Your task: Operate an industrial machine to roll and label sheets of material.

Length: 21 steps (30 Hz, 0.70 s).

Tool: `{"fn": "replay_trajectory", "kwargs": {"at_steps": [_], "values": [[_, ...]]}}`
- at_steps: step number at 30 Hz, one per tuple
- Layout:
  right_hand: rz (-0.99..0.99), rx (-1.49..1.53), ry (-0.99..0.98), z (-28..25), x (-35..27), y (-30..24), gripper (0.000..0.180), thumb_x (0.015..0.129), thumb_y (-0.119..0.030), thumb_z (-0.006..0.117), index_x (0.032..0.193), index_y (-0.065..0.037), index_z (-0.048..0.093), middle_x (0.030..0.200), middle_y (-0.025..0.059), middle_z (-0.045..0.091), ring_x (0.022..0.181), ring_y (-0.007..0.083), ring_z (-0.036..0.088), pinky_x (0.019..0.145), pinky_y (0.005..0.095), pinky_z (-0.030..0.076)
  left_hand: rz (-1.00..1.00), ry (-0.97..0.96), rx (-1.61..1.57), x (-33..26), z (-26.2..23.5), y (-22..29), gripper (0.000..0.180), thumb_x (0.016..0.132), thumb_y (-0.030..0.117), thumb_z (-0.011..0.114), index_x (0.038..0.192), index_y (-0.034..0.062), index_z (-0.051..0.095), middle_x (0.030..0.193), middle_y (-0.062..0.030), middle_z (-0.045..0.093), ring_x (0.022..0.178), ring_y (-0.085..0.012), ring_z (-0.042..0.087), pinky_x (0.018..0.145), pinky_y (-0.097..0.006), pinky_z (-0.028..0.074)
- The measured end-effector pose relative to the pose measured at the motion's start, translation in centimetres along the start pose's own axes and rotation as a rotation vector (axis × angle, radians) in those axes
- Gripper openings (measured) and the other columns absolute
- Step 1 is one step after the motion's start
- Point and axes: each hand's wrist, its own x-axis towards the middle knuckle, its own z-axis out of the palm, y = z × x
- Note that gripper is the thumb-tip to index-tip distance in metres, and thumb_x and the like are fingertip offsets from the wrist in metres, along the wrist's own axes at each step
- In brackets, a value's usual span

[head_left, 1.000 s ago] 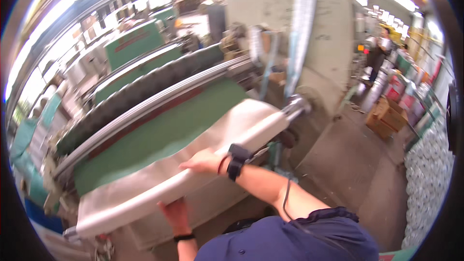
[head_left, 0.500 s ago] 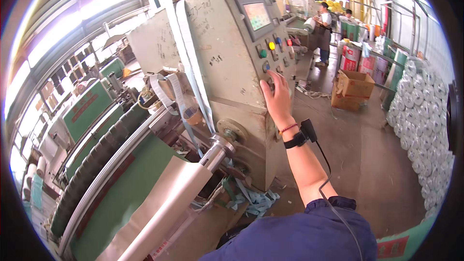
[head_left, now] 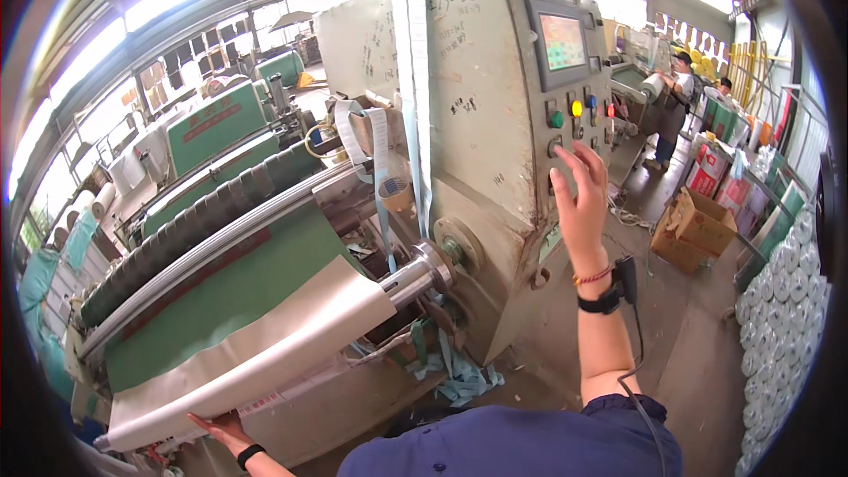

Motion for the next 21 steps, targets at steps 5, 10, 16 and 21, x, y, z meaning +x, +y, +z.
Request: {"fn": "replay_trajectory", "kwargs": {"at_steps": [5,10,16,21], "values": [[0.164,0.848,-0.4,5.7,1.6,-9.5,0.028,0.104,-0.02,0.069,0.131,-0.011,0.074,0.138,0.0128,0.069,0.121,0.0272,0.068,0.094,0.0356,0.058,-0.025,-0.065,-0.027,1.4,-2.1,0.7,0.1,0.089,0.079,0.07,0.164,0.0187,0.043,0.167,-0.0145,0.041,0.152,-0.0367,0.038,0.126,-0.062,0.027],[-0.057,0.578,-0.213,20.1,6.3,-10.0,0.037,0.101,-0.018,0.07,0.137,-0.014,0.068,0.14,0.0147,0.065,0.126,0.0279,0.068,0.099,0.043,0.06,-0.031,-0.09,0.008,0.3,-1.2,-0.3,0.102,0.089,0.08,0.069,0.164,0.0163,0.043,0.168,-0.0141,0.041,0.152,-0.0361,0.04,0.127,-0.059,0.028],[0.574,0.749,-0.467,27.5,10.8,-10.8,0.044,0.097,-0.016,0.07,0.141,-0.018,0.065,0.136,0.0148,0.065,0.127,0.0324,0.065,0.1,0.0435,0.058,-0.02,-0.093,0.019,-0.7,-0.9,-0.1,0.106,0.09,0.081,0.068,0.168,0.0174,0.034,0.171,-0.013,0.035,0.157,-0.0346,0.033,0.129,-0.057,0.024],[0.173,0.57,-0.136,26.6,7.4,-11.6,0.037,0.095,-0.017,0.072,0.131,-0.018,0.072,0.14,0.0113,0.064,0.133,0.0323,0.061,0.11,0.0443,0.051,-0.042,-0.063,-0.004,-0.4,-1.6,0.4,0.106,0.092,0.081,0.066,0.169,0.016,0.034,0.171,-0.0132,0.036,0.158,-0.0342,0.032,0.13,-0.058,0.023]]}}
